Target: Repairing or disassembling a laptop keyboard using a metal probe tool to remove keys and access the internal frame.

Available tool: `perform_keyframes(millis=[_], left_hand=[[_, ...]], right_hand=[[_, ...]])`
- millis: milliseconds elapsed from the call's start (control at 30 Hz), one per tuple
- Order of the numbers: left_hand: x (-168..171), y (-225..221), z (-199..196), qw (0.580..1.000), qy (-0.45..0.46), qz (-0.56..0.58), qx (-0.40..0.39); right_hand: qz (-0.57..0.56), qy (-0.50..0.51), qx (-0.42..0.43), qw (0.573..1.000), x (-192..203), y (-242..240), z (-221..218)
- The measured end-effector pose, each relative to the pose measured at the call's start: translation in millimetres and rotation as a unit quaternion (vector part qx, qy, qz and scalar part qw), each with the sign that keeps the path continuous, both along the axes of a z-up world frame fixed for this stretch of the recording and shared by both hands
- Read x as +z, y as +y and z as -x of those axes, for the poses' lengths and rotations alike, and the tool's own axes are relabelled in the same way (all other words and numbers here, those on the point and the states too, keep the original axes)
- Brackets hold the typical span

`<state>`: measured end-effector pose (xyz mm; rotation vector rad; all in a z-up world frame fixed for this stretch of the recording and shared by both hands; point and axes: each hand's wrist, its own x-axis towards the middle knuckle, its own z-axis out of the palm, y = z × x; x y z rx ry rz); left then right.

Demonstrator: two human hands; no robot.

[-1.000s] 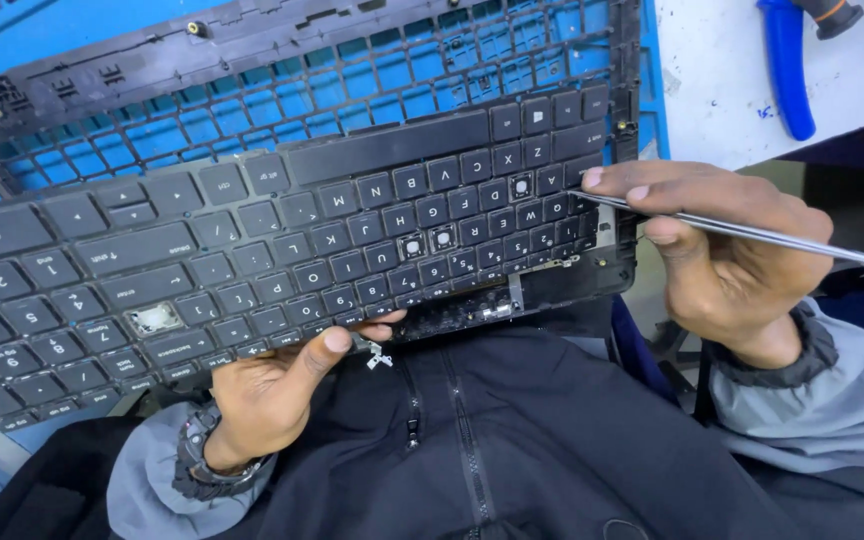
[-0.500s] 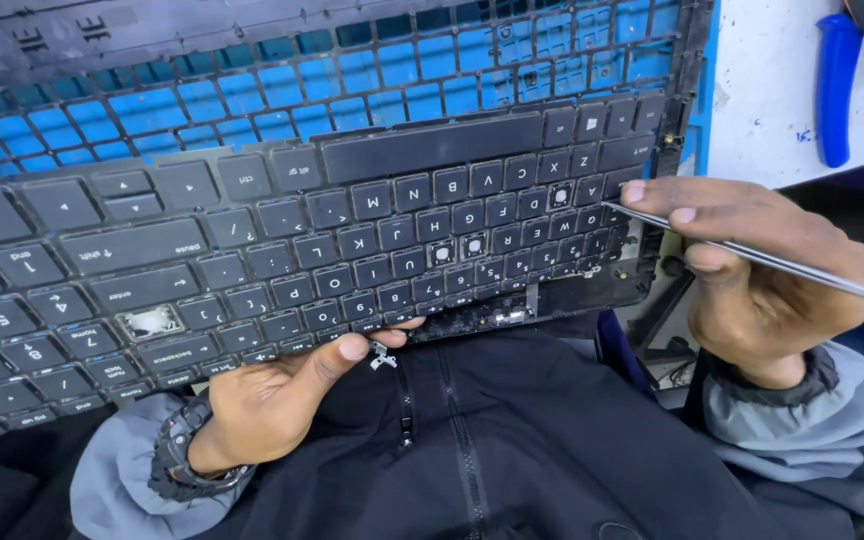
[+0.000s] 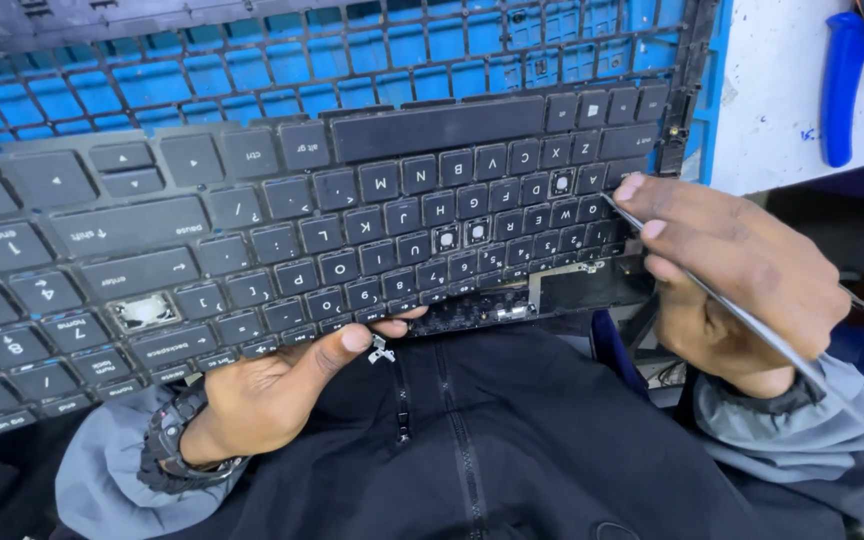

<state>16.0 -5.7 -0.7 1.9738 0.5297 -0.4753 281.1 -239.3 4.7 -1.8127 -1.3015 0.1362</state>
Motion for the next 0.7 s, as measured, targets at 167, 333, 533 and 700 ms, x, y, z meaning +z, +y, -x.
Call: perform_keyframes(millis=[167, 333, 533, 700], left_hand=[[1.4, 4.6, -7.1, 0.984, 0.101, 0.142, 0.033], [15.3, 2.1, -25.9, 0.969, -0.125, 0.174, 0.121], [14.2, 0.3, -27.9, 0.970, -0.130, 0.116, 0.167], [13.7, -1.8, -27.6, 0.971, -0.132, 0.095, 0.177]], right_hand=[[-0.032, -0.058, 0.043, 0.997, -6.9, -0.4, -2.5], [0.005, 0.056, 0.011, 0.998, 3.5, -6.4, -5.6], [-0.006, 0.173, -0.004, 0.985, -5.4, -16.1, -8.2], [0.002, 0.170, 0.000, 0.986, -7.4, -22.0, -6.6]])
